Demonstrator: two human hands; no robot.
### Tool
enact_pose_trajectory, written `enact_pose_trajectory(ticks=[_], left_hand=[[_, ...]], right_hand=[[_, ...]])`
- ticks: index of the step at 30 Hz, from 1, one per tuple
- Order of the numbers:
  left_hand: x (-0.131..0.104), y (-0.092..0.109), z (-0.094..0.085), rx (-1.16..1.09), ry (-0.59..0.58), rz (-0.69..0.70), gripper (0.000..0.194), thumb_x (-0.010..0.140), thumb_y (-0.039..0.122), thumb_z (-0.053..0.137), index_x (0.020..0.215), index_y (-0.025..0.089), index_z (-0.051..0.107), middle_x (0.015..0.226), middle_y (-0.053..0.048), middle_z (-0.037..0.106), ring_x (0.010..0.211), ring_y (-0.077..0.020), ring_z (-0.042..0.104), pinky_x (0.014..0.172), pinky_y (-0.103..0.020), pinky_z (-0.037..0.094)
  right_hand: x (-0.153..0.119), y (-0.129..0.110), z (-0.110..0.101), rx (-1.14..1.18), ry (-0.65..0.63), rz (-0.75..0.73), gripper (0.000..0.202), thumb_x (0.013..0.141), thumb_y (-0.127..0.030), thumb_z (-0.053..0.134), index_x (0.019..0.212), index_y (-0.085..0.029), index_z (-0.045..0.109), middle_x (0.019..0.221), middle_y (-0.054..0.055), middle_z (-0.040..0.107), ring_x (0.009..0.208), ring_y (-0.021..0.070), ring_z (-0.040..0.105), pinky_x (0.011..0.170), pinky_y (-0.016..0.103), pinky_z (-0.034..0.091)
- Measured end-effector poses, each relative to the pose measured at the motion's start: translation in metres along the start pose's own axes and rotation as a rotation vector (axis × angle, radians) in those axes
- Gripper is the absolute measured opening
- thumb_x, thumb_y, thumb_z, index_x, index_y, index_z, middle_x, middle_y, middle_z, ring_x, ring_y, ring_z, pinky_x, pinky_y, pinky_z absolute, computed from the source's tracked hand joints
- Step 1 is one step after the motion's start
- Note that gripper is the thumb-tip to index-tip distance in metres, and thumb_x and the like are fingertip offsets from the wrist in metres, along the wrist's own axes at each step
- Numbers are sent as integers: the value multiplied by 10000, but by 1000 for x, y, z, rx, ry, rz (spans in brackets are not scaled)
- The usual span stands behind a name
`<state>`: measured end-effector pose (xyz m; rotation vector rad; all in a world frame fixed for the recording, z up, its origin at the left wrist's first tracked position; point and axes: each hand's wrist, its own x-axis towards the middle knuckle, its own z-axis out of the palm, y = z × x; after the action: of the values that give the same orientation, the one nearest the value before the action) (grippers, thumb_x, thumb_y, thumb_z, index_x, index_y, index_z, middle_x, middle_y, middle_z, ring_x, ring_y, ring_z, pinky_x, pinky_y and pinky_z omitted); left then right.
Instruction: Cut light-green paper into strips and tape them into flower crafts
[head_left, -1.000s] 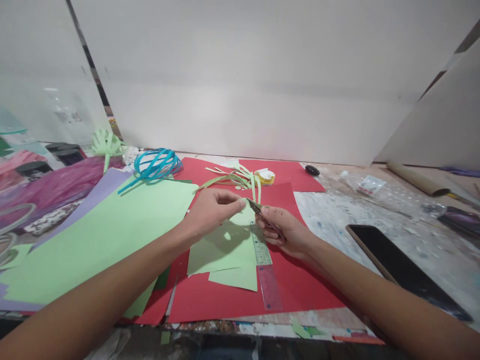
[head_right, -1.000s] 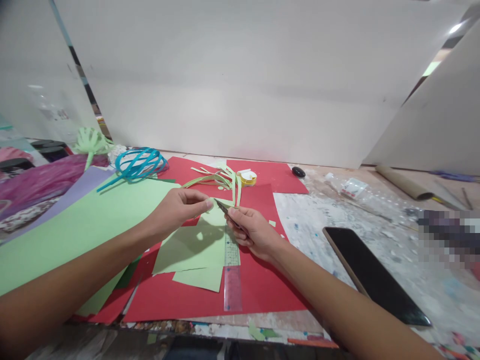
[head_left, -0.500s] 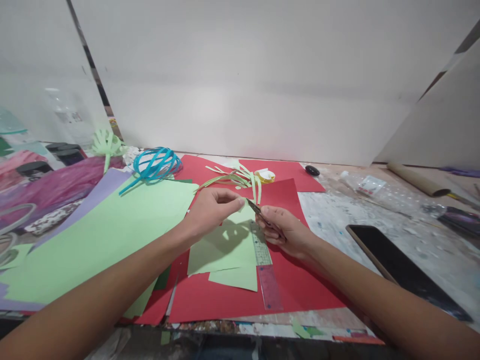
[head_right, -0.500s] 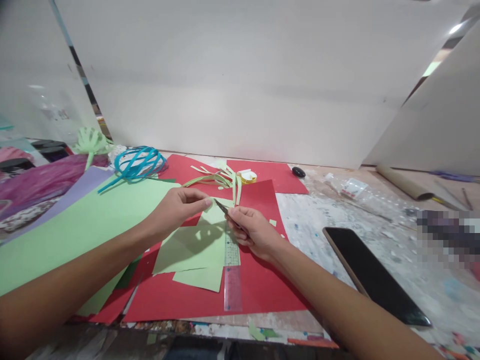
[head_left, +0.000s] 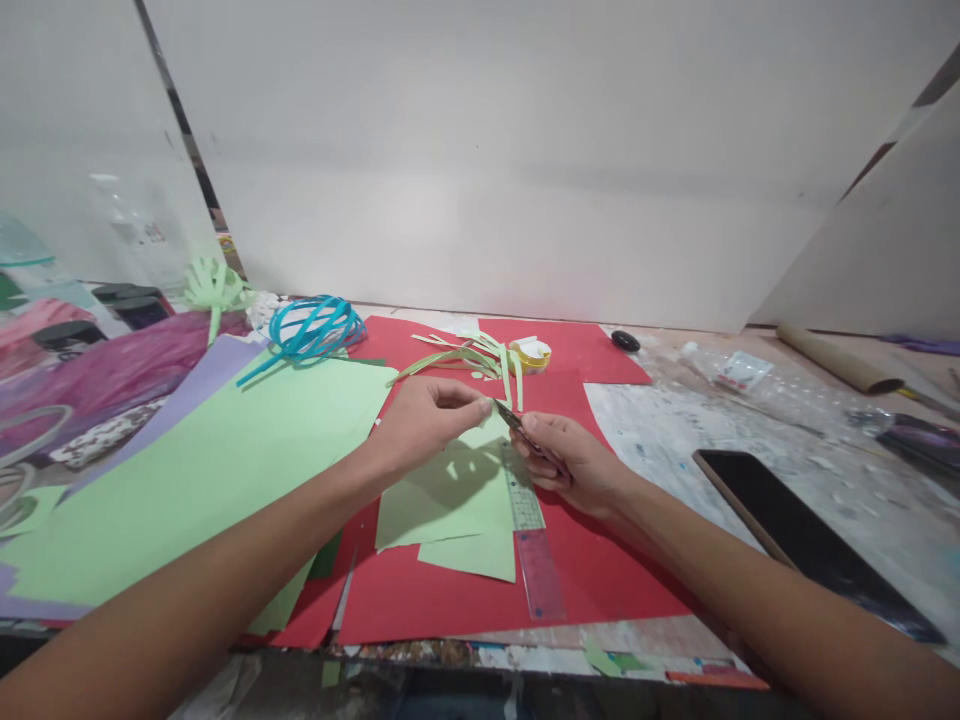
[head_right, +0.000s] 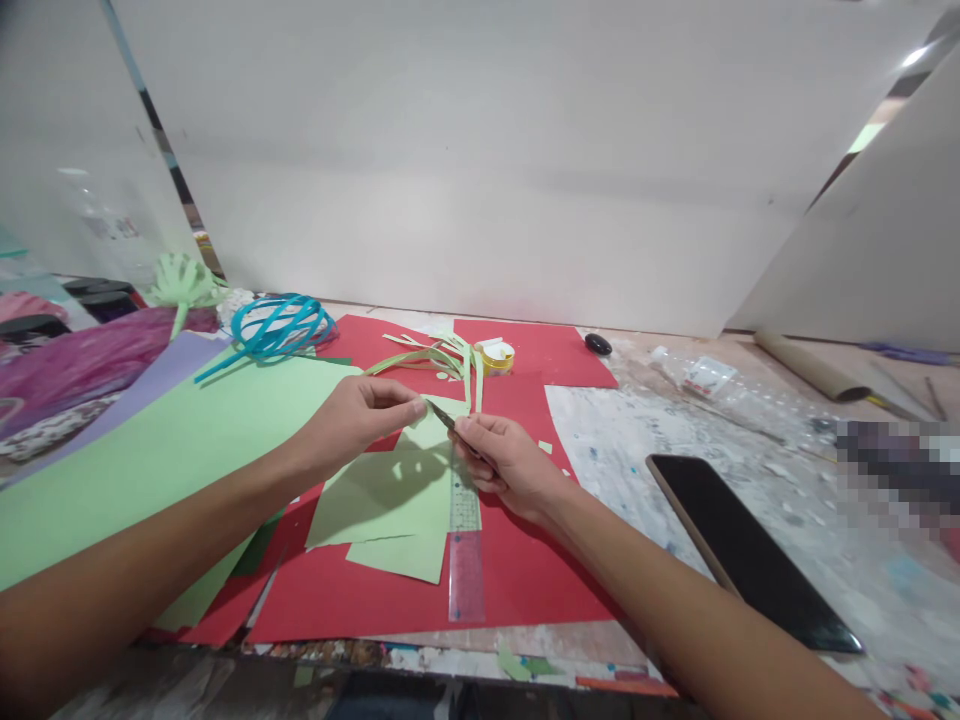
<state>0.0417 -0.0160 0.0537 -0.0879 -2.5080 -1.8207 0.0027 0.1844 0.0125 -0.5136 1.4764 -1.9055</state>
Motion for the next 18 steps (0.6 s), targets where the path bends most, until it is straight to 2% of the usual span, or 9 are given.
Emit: enact_pose_trajectory(ticks=[11, 16, 18], left_hand=[[0, 1, -3, 17, 1, -31, 274, 734, 445, 674, 782, 181, 728, 715, -25, 663, 578, -137, 544, 520, -255, 420], [2, 1, -3, -33, 27, 14, 246, 783, 407, 623, 758, 181, 716, 695, -14, 638, 623, -149, 546, 594, -275, 410], [3, 1, -3, -45, 35, 40, 269, 805, 392, 597, 662, 179, 677, 626, 1, 591, 593, -138, 515, 591, -272, 388]], right_hand=[[0, -1, -1, -59, 55, 5, 375, 852, -496, 607, 684, -176, 508, 513, -75, 311, 403, 48, 190, 381, 232, 89], [3, -6, -11, -252, 237, -79, 372, 846, -504, 609, 688, -185, 500, 527, -75, 309, 430, 61, 224, 418, 242, 135], [3, -8, -16, -431, 335, -108, 340, 856, -505, 590, 754, -184, 547, 571, -53, 392, 459, 73, 306, 440, 238, 208]])
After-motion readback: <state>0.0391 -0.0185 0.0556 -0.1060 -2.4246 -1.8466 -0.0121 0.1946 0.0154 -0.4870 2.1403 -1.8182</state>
